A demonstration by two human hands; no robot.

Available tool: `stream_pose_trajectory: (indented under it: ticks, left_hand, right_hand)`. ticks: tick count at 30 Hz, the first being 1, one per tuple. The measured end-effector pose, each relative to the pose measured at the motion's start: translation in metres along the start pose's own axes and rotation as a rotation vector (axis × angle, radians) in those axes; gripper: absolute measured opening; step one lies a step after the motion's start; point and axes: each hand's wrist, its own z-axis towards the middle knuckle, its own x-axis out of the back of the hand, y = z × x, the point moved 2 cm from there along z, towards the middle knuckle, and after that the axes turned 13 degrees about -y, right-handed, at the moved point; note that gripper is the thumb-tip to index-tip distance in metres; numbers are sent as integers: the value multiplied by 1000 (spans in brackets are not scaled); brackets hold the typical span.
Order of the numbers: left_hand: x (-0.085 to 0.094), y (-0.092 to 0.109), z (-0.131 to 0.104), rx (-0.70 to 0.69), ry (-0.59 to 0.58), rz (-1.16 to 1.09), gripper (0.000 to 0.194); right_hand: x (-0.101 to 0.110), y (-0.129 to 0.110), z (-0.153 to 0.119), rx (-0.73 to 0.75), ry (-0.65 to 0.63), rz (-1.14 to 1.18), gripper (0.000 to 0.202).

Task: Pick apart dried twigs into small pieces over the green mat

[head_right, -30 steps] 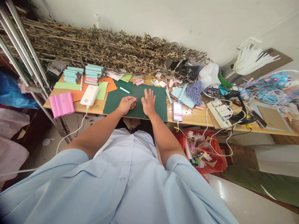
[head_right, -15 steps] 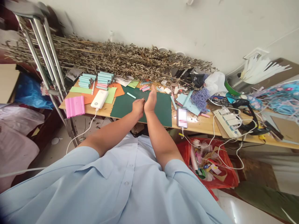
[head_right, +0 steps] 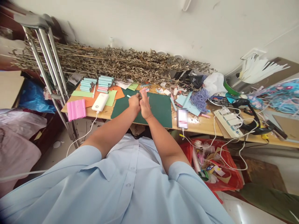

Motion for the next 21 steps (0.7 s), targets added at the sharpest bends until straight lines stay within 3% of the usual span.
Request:
stream_pose_trajectory:
  ticks: [2,4,8,13,16,21]
  left_hand:
    - [5,6,2,16,134,-60,31]
    - [11,8,-2,51,242,-198,24]
    - [19,1,-17,118,84,-132,21]
    - [21,-10,-33,146,-208,34,23]
    - [21,-15,-37,184,-246,20,19]
    - [24,-24,-40,189,-244,-36,14]
  right_hand:
    - [12,19,-4,-93,110,73,80]
    - [24,34,-7,-153,152,54,73]
    - [43,46,-14,-192,149,20,61]
    - [44,30,-22,-85,8,-32,44]
    - [39,23,-23,-46,10,-136,27]
    - [31,24,-28,-32,-23,-247,26]
